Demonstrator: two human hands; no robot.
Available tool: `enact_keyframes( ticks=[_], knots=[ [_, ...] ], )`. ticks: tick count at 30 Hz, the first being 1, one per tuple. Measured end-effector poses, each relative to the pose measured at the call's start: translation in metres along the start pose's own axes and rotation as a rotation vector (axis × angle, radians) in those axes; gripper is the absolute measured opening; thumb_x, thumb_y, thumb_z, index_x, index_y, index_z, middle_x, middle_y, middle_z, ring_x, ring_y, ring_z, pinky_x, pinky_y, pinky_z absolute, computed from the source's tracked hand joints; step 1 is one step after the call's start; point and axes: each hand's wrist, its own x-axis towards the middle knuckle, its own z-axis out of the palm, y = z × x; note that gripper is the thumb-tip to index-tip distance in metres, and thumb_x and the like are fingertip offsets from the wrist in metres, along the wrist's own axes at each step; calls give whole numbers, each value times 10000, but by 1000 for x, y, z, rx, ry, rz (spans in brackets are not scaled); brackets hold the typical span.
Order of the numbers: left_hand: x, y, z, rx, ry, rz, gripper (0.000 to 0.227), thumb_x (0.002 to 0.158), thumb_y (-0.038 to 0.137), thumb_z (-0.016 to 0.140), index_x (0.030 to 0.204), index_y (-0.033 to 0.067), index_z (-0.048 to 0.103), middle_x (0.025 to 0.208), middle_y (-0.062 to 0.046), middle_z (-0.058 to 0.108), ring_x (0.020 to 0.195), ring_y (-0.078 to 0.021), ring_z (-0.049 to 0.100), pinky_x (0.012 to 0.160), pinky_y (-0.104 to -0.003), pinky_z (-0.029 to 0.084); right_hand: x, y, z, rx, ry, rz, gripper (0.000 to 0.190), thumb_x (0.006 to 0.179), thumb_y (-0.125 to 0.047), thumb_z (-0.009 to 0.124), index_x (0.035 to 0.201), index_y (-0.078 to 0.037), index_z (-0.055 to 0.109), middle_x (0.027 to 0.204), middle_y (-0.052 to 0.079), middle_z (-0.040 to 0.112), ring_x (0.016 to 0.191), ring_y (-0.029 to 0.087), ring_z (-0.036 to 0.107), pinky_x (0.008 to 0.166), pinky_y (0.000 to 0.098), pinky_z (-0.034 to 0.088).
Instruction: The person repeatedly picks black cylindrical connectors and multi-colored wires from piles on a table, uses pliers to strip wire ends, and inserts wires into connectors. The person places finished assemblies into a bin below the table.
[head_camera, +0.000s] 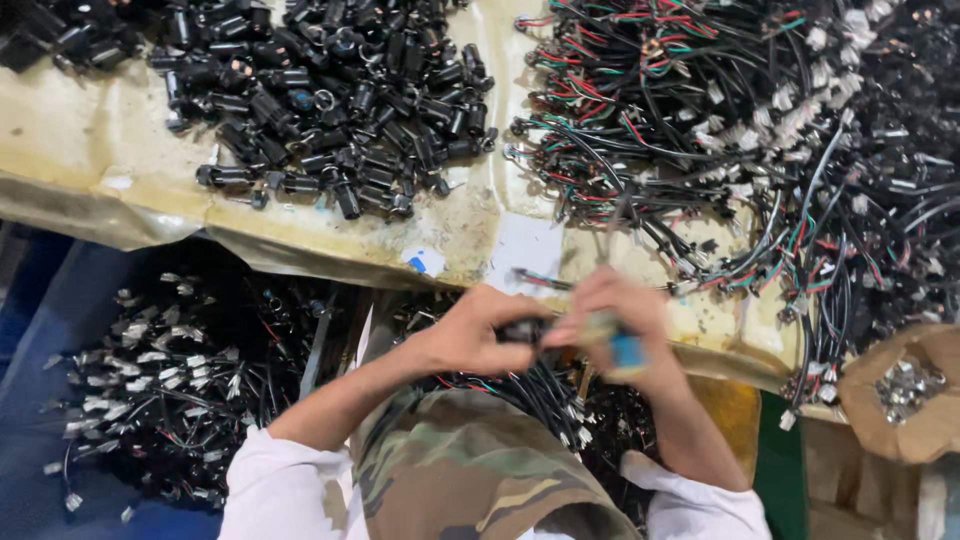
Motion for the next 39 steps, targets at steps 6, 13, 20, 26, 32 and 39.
enact_keyframes(
  ticks=[6,13,20,26,32,39],
  knots=[
    [7,8,-3,-87,-320,36,184,856,229,773,975,103,711,799,-92,694,676,-210,689,658,-346,545,26,-21,13,92,-430,84,285,722,-11,810,946,-46,638,928,89,636,864,251,633,771,346,517],
    [-12,21,27,295,77,48,305,719,250,855,958,131,707,795,-49,696,692,-277,690,558,-382,507,-17,-45,33,702,153,151,556,826,-456,881,935,-60,506,788,6,531,659,160,481,594,311,394],
    [-33,22,74,264,72,47,378,733,294,891,742,100,567,673,-95,579,588,-304,616,503,-418,455,-47,-46,45,1335,119,291,598,894,-624,732,722,-136,434,608,-13,410,481,131,328,425,292,251],
    [17,42,30,176,-150,171,221,787,240,805,850,102,644,766,-83,633,704,-334,651,604,-425,481,-48,-50,18,863,226,263,601,923,-598,719,730,-106,432,642,-5,429,557,147,368,522,337,303],
    [-9,45,-26,114,-559,98,253,788,215,750,981,53,724,913,-114,681,859,-327,660,713,-440,524,-1,-12,-41,-91,111,586,305,867,-341,811,866,-81,652,727,21,642,608,136,556,534,279,423],
    [-46,-15,-6,483,-803,-92,539,722,289,813,1112,-47,655,1014,-202,649,975,-405,613,766,-497,508,-36,89,89,-695,285,467,248,879,-237,814,1028,-94,677,806,109,704,695,230,696,634,371,529]
  ],
)
